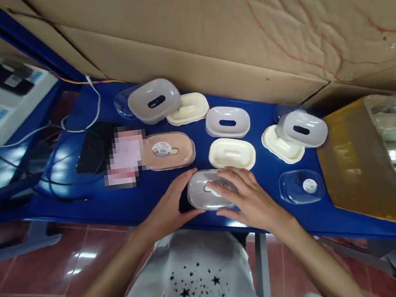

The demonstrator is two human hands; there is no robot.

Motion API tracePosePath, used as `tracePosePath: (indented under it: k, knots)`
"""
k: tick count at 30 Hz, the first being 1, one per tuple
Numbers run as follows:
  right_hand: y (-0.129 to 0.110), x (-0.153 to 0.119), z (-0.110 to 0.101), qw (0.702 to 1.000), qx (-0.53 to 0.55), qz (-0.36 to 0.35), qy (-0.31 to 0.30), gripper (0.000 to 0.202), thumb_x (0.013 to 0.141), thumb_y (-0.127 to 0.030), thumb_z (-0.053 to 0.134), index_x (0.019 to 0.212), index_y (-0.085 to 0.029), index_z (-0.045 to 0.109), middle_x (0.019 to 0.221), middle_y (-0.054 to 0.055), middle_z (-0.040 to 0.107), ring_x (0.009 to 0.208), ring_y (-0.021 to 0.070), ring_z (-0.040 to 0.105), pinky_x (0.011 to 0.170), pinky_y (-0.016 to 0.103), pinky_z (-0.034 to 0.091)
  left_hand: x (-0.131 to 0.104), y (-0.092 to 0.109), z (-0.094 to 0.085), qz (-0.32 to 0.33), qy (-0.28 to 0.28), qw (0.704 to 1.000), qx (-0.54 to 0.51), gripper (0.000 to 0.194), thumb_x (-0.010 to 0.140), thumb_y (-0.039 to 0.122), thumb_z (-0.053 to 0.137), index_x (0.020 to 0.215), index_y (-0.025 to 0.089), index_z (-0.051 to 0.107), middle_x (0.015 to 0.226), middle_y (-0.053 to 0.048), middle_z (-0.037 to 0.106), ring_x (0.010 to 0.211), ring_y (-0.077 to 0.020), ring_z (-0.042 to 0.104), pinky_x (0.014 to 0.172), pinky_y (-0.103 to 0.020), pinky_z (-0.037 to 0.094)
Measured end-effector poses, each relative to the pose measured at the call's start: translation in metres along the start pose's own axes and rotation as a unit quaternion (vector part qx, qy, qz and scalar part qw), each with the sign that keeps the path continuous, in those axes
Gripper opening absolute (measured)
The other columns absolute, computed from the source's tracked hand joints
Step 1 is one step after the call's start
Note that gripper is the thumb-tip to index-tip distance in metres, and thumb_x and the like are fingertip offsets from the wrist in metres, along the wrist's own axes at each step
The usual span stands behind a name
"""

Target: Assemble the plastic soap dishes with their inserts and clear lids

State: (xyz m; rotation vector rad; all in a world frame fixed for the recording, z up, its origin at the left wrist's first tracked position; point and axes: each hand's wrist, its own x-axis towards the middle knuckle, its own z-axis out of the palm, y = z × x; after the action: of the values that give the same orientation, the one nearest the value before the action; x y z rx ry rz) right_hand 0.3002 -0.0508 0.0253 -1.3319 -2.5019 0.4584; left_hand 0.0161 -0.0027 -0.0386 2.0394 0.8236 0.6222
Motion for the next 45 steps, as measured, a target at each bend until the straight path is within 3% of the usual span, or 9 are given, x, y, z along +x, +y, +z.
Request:
tracePosePath:
  k: [10, 18, 25, 31, 36, 38, 40, 42, 45]
  knots:
    - [-0.007, 0.003, 0.003, 0.999, -0.039, -0.009, -0.003, 0.069, 0.105, -0.035, 0.069, 0.167, -0.030, 0.041, 0.166, 0.016, 0.046, 0.157, 0.0365, 0.040, 0.124, 0.061, 0.047, 0.003, 0.007, -0.008, -0.002, -0.026, 1.000, 0.017, 0.096, 0.098, 0.027, 0.080, 0.171, 0.047, 0.021, 0.173, -0.010, 0.038, 0.158, -0.0343, 0.045, 0.126, -0.061, 0.046]
    - [-0.011, 0.005, 0.003, 0.999, -0.034, -0.005, -0.023, 0.068, 0.102, -0.032, 0.072, 0.165, -0.035, 0.045, 0.173, 0.012, 0.041, 0.154, 0.0375, 0.042, 0.121, 0.063, 0.048, 0.003, 0.009, -0.010, -0.016, -0.031, 0.999, 0.001, 0.094, 0.099, 0.028, 0.078, 0.171, 0.048, 0.020, 0.174, -0.008, 0.037, 0.159, -0.0339, 0.044, 0.125, -0.060, 0.048]
    - [0.002, 0.004, 0.010, 0.999, 0.036, 0.004, -0.010, 0.071, 0.103, -0.036, 0.072, 0.167, -0.037, 0.041, 0.180, 0.009, 0.027, 0.166, 0.0348, 0.026, 0.128, 0.062, 0.042, 0.002, 0.006, -0.007, -0.016, -0.031, 0.999, -0.002, 0.091, 0.102, 0.031, 0.075, 0.171, 0.046, 0.018, 0.174, -0.011, 0.035, 0.161, -0.0343, 0.039, 0.128, -0.062, 0.043]
    - [0.001, 0.005, 0.012, 1.000, 0.020, -0.008, -0.007, 0.067, 0.105, -0.035, 0.068, 0.166, -0.035, 0.043, 0.181, 0.010, 0.024, 0.167, 0.0347, 0.024, 0.131, 0.062, 0.038, 0.002, 0.008, -0.008, -0.008, -0.035, 0.999, 0.010, 0.089, 0.103, 0.032, 0.073, 0.171, 0.047, 0.019, 0.173, -0.011, 0.034, 0.160, -0.0343, 0.040, 0.127, -0.062, 0.045]
    - [0.014, 0.000, 0.011, 0.997, 0.081, -0.005, 0.010, 0.076, 0.105, -0.051, 0.064, 0.172, -0.035, 0.031, 0.184, 0.008, 0.017, 0.168, 0.0350, 0.021, 0.131, 0.062, 0.037, 0.000, 0.013, -0.007, 0.030, -0.011, 0.997, 0.070, 0.087, 0.101, 0.032, 0.075, 0.171, 0.038, 0.024, 0.175, -0.015, 0.029, 0.160, -0.0368, 0.039, 0.125, -0.061, 0.047]
    - [0.022, -0.006, 0.009, 0.997, 0.053, 0.035, 0.041, 0.073, 0.109, -0.048, 0.057, 0.174, -0.033, 0.025, 0.181, 0.010, 0.025, 0.167, 0.0337, 0.026, 0.132, 0.062, 0.035, -0.005, 0.016, -0.007, 0.049, 0.012, 0.993, 0.110, 0.083, 0.101, 0.032, 0.076, 0.169, 0.030, 0.029, 0.171, -0.019, 0.034, 0.157, -0.0385, 0.041, 0.123, -0.061, 0.049]
    - [0.028, -0.017, 0.009, 0.993, -0.015, 0.093, 0.072, 0.067, 0.112, -0.037, 0.053, 0.173, -0.032, 0.027, 0.173, 0.010, 0.043, 0.163, 0.0313, 0.037, 0.133, 0.063, 0.032, -0.011, 0.019, -0.007, 0.056, 0.038, 0.985, 0.158, 0.077, 0.100, 0.031, 0.075, 0.166, 0.025, 0.035, 0.164, -0.021, 0.040, 0.152, -0.0393, 0.045, 0.121, -0.061, 0.051]
    - [0.028, -0.030, 0.012, 0.984, -0.072, 0.135, 0.087, 0.062, 0.111, -0.032, 0.056, 0.170, -0.031, 0.035, 0.162, 0.009, 0.058, 0.155, 0.0299, 0.050, 0.132, 0.062, 0.033, -0.017, 0.021, -0.007, 0.052, 0.066, 0.975, 0.207, 0.072, 0.101, 0.030, 0.074, 0.163, 0.021, 0.040, 0.157, -0.022, 0.045, 0.147, -0.0386, 0.050, 0.117, -0.058, 0.054]
    - [0.019, -0.052, 0.016, 0.975, -0.097, 0.162, 0.112, 0.051, 0.108, -0.029, 0.062, 0.158, -0.026, 0.053, 0.148, 0.011, 0.069, 0.144, 0.0297, 0.062, 0.128, 0.059, 0.041, -0.017, 0.023, -0.005, 0.048, 0.109, 0.953, 0.277, 0.068, 0.101, 0.030, 0.073, 0.161, 0.015, 0.044, 0.142, -0.022, 0.054, 0.133, -0.0365, 0.058, 0.108, -0.052, 0.058]
